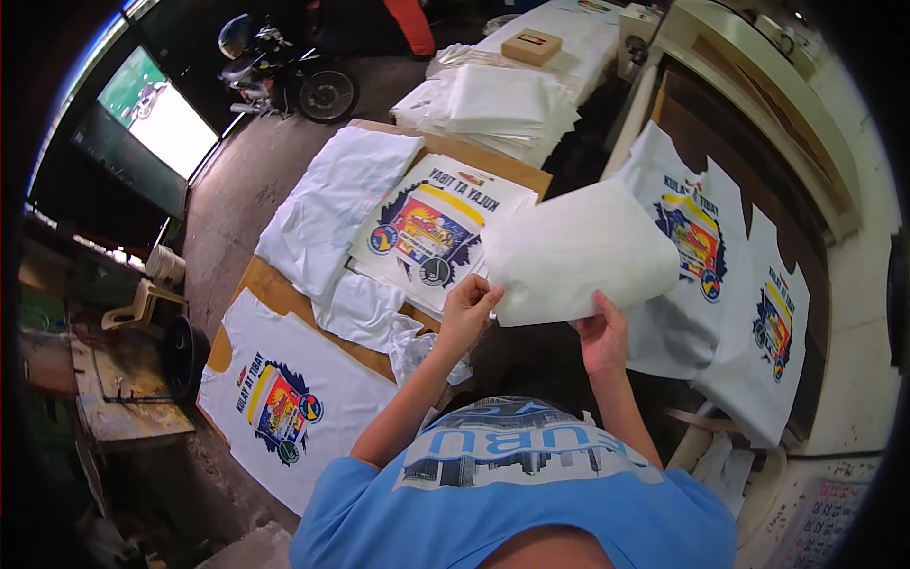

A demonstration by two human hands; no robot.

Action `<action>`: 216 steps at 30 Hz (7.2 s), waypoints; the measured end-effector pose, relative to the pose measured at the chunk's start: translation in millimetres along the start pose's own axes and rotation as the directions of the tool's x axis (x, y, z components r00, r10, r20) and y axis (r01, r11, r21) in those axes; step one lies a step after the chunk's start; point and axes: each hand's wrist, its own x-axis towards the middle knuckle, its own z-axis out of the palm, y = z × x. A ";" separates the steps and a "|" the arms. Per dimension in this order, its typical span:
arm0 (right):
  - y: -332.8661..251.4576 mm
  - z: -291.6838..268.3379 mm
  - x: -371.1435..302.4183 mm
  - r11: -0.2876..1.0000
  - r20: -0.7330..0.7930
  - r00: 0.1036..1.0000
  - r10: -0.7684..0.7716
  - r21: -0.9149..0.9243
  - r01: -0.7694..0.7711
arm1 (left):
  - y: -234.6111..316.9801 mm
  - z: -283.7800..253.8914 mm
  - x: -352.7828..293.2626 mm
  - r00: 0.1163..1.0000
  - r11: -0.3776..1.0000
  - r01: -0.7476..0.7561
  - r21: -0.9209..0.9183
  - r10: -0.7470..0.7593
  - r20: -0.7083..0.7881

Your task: The recorder aligns t-shirts on a heat press machine and applies printed graphics.

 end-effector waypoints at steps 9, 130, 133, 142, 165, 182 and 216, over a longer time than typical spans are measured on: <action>12.1 109.4 135.6 0.974 0.215 0.966 0.142 -0.205 -0.097 | -18.8 -88.1 10.2 0.941 0.995 -0.023 -0.096 -0.011 -0.339; -491.8 -332.6 -104.6 0.581 -0.145 0.572 -0.807 -0.368 0.726 | 140.2 270.6 53.6 0.764 0.770 -0.609 -0.189 0.634 0.120; -417.8 -362.8 -73.0 0.722 -0.064 0.761 -0.646 -0.376 0.581 | 68.5 226.8 49.9 0.919 0.918 -0.393 -0.058 0.390 -0.046; -283.9 -416.0 -49.7 0.485 -0.083 0.960 -0.267 -0.872 0.060 | -122.4 121.3 26.5 0.942 0.990 0.133 0.047 -0.111 -0.317; -288.4 -358.6 -87.3 0.828 -0.188 0.959 -0.213 -0.556 0.075 | -125.1 116.5 -14.2 0.963 0.951 0.230 -0.209 -0.191 0.192; -250.4 -403.8 -102.6 0.476 -0.260 0.781 -0.568 -0.878 0.053 | -130.4 124.4 -62.3 0.973 0.976 0.219 -0.011 -0.218 0.071; -196.5 -340.5 -68.4 0.506 0.310 0.836 0.453 -0.861 0.045 | -224.3 55.9 -415.4 0.439 0.988 0.036 -0.150 -0.151 -0.886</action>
